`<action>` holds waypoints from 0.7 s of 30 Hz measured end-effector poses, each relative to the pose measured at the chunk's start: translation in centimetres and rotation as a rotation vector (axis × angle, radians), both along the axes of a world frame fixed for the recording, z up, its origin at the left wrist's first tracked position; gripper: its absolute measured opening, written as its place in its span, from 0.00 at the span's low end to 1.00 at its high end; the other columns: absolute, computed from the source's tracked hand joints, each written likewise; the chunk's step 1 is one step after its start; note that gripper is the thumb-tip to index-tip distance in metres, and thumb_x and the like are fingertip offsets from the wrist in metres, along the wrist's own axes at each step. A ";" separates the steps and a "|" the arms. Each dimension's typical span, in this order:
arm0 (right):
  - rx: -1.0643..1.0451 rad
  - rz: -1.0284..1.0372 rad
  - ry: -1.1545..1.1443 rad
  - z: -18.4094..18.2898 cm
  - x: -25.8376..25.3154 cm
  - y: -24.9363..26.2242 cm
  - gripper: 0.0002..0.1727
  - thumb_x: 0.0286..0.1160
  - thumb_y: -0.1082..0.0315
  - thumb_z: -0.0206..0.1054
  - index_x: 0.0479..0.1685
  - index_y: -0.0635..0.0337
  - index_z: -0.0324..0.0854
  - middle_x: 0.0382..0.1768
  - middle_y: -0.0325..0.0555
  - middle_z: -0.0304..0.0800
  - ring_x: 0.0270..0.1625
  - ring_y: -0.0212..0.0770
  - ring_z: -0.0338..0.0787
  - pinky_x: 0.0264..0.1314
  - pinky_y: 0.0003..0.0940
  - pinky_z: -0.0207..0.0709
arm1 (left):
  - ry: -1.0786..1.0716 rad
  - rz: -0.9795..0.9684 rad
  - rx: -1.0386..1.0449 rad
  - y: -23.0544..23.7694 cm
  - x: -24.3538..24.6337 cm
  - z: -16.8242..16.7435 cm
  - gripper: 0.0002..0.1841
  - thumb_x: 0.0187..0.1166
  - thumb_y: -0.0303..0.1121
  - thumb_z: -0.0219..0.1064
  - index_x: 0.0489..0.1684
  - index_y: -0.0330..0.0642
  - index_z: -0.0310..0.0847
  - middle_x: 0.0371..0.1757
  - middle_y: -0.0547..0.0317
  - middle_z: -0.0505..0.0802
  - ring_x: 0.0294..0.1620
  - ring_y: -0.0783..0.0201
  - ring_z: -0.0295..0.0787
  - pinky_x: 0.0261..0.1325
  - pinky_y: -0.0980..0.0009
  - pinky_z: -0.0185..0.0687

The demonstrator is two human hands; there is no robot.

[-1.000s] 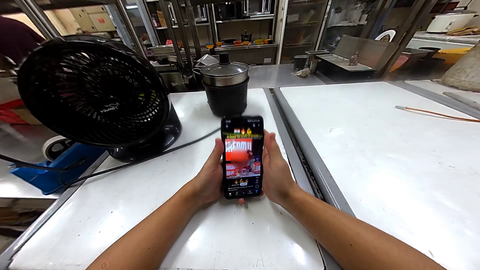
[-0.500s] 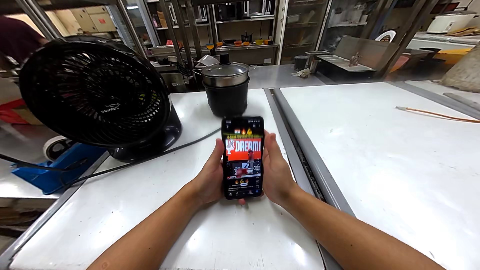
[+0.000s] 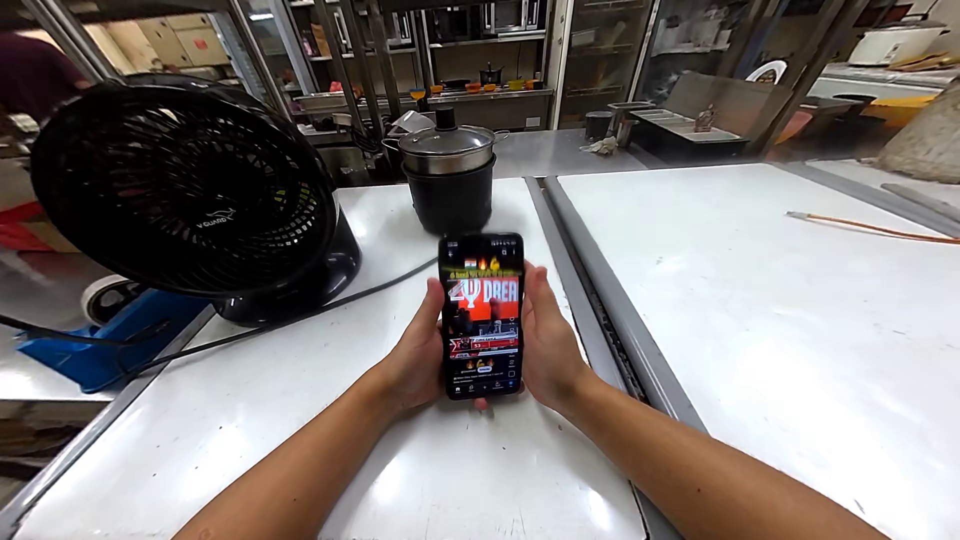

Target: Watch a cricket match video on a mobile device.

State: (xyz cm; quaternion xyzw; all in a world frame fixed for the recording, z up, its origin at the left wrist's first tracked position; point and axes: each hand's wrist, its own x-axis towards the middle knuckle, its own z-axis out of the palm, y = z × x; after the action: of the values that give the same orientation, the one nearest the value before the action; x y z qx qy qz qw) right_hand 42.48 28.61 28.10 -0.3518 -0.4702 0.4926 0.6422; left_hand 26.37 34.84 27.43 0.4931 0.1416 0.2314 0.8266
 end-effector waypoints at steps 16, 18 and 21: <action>-0.007 -0.006 0.000 0.0 0.0 0.1 0.39 0.86 0.30 0.27 0.86 0.39 0.58 0.66 0.40 0.84 0.65 0.37 0.87 0.63 0.41 0.84 | -0.002 -0.013 0.002 0.0 0.0 0.0 0.48 0.63 0.85 0.45 0.68 0.58 0.82 0.56 0.52 0.94 0.51 0.55 0.95 0.40 0.56 0.93; -0.003 -0.004 0.003 0.0 0.0 0.1 0.38 0.86 0.31 0.28 0.86 0.38 0.59 0.66 0.39 0.84 0.65 0.36 0.87 0.63 0.41 0.84 | 0.006 -0.004 0.006 0.0 0.0 0.0 0.48 0.63 0.85 0.45 0.68 0.58 0.82 0.56 0.52 0.94 0.51 0.55 0.95 0.41 0.56 0.93; 0.006 -0.001 0.006 -0.1 0.0 0.1 0.38 0.86 0.30 0.28 0.86 0.38 0.59 0.66 0.39 0.84 0.65 0.37 0.87 0.63 0.41 0.84 | 0.011 -0.001 0.001 0.0 -0.1 0.0 0.48 0.63 0.85 0.44 0.69 0.59 0.81 0.58 0.51 0.93 0.52 0.54 0.95 0.40 0.56 0.94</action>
State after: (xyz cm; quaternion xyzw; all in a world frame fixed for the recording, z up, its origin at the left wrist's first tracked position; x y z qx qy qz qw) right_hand 42.49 28.75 27.97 -0.3487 -0.4695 0.4920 0.6449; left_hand 26.32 34.85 27.43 0.4950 0.1454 0.2284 0.8256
